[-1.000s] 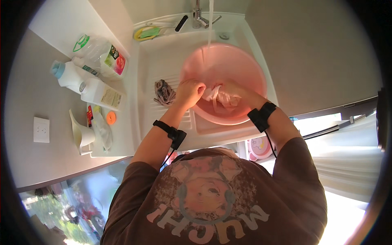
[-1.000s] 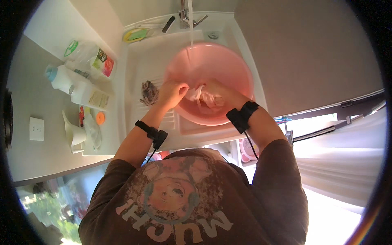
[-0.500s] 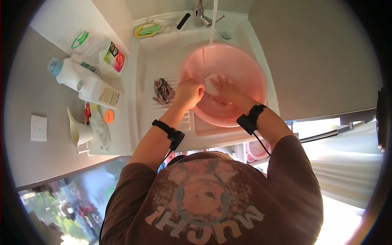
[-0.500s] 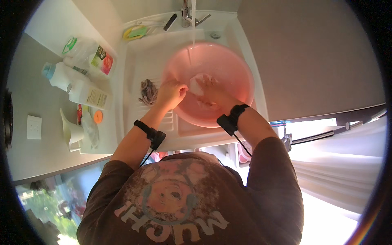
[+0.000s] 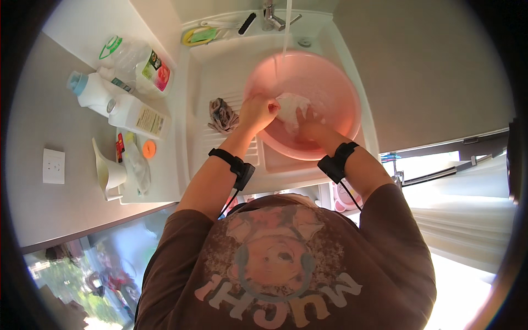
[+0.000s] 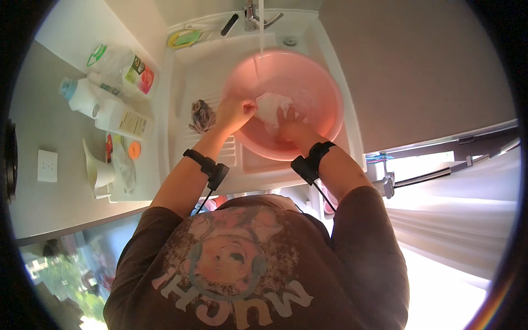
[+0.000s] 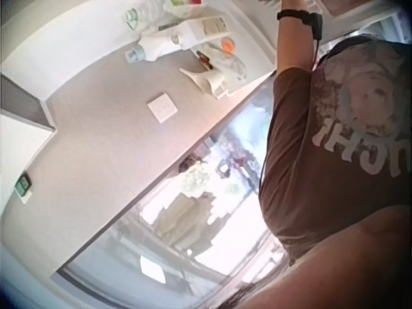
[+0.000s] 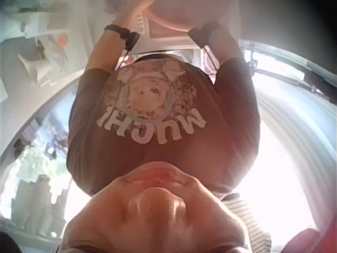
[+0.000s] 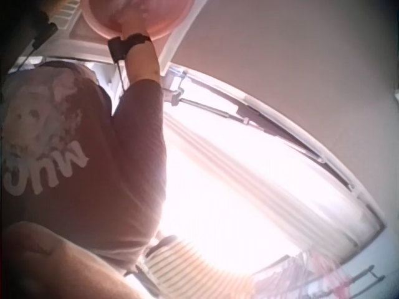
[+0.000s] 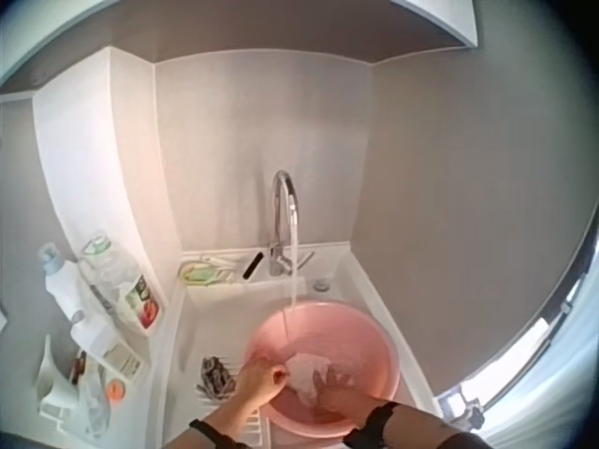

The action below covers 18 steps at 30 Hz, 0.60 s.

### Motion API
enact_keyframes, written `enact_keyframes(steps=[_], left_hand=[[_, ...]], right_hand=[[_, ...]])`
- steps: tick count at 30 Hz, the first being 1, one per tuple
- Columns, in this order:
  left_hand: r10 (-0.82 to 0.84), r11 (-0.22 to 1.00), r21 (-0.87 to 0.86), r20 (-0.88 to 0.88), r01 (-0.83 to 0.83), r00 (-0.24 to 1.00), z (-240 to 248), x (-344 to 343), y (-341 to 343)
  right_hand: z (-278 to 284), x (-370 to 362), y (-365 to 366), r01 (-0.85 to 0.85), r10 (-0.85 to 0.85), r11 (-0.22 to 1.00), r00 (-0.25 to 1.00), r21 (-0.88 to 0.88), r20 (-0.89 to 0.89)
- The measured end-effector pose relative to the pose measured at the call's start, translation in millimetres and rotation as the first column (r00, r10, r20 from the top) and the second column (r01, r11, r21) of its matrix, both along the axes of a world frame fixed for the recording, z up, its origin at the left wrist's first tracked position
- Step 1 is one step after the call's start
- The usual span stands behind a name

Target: Hand washing pieces of clothing in a pink basin placed inside a sink.

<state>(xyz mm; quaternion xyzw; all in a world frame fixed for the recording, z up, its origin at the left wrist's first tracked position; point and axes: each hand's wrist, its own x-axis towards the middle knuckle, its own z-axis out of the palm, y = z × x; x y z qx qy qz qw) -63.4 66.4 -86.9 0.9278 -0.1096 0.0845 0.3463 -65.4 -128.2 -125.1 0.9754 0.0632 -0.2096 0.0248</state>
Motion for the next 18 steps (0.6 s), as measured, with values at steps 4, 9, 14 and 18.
enact_keyframes(steps=[4, 9, 14, 18], left_hand=[[-0.092, 0.996, -0.013, 0.034, 0.093, 0.995, 11, 6, -17], [-0.049, 0.981, 0.19, 0.096, 0.03, 0.994, 1, -5, 3], [-0.104, 0.989, 0.117, 0.09, 0.093, 0.991, 5, 2, -5], [-0.021, 0.998, 0.063, 0.012, 0.02, 1.0, -5, 0, 7]], right_hand=[[-47, 54, -62, -0.103, 0.137, 0.965, 0.982, 0.243, -0.128], [11, -8, 3, -0.059, 0.058, 0.998, 0.998, 0.018, 0.032], [-30, 27, -30, 0.101, 0.135, 0.688, 0.955, 0.718, -0.263], [48, 44, -12, 0.503, -0.068, 0.693, 0.758, 0.516, -0.648]])
